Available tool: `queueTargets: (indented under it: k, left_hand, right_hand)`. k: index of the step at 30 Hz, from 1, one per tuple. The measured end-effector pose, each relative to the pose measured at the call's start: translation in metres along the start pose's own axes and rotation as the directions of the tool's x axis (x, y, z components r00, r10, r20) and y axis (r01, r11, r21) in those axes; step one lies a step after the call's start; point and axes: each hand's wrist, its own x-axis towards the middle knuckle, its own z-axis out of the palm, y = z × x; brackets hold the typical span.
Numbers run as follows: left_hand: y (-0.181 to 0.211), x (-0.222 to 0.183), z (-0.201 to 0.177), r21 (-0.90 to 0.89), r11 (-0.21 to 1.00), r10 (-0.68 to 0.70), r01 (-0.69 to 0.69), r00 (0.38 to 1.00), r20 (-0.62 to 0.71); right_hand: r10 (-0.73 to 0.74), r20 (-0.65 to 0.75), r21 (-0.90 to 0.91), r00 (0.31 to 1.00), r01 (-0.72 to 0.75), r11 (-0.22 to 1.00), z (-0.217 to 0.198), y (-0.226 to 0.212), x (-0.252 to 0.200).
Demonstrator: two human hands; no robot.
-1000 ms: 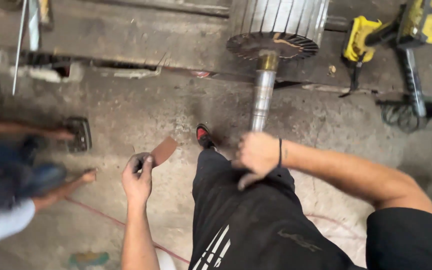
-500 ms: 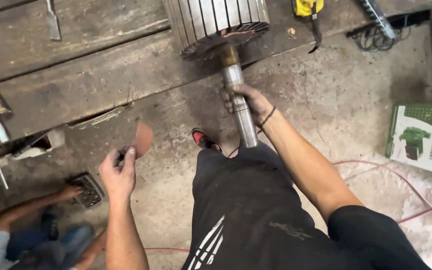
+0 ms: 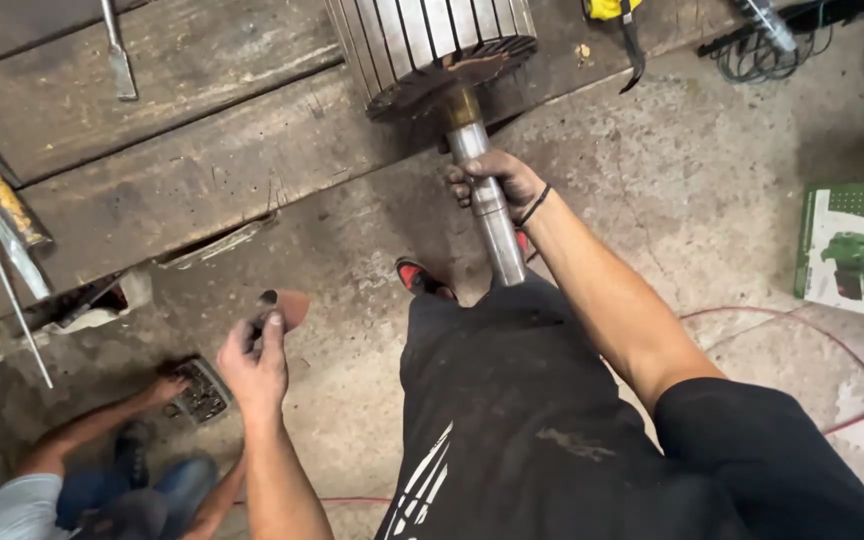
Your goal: Cleaning a motor rotor by sanding the shaft with sandpaper and blowing off dust with a compressed air nozzle.
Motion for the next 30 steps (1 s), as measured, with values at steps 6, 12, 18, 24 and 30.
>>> queueTargets:
  k: [6, 12, 18, 24, 30]
  left_hand:
    - [0.011, -0.004, 0.007, 0.004, 1.000, 0.016, -0.016, 0.999, 0.029]
    - [0.052, 0.001, 0.000, 0.062, 0.974, 0.218, -0.219, 0.975, 0.034]
    - [0.072, 0.081, -0.031, -0.130, 0.893, 0.343, -0.432, 0.837, -0.426]
    - [0.071, 0.186, 0.003, -0.034, 0.712, 0.628, -0.701, 0.658, -0.416]
    - [0.028, 0.235, 0.048, 0.606, 0.671, 0.399, -0.428, 0.897, 0.191]
  right_hand:
    - [-0.399, -0.246, -0.939, 0.883, -0.115, 0.325, 0.032, -0.020, -0.015]
    - [-0.323, -0.151, -0.825, 0.934, 0.061, 0.563, 0.015, -0.020, 0.000]
    - [0.287, 0.471, 0.143, 0.834, -0.394, 0.908, -0.024, 0.032, -0.042]
    - [0.127, 0.479, 0.179, 0.868, -0.238, 0.954, -0.008, 0.024, -0.133]
    - [-0.223, -0.315, -0.742, 0.923, -0.093, 0.664, 0.047, 0.043, -0.128]
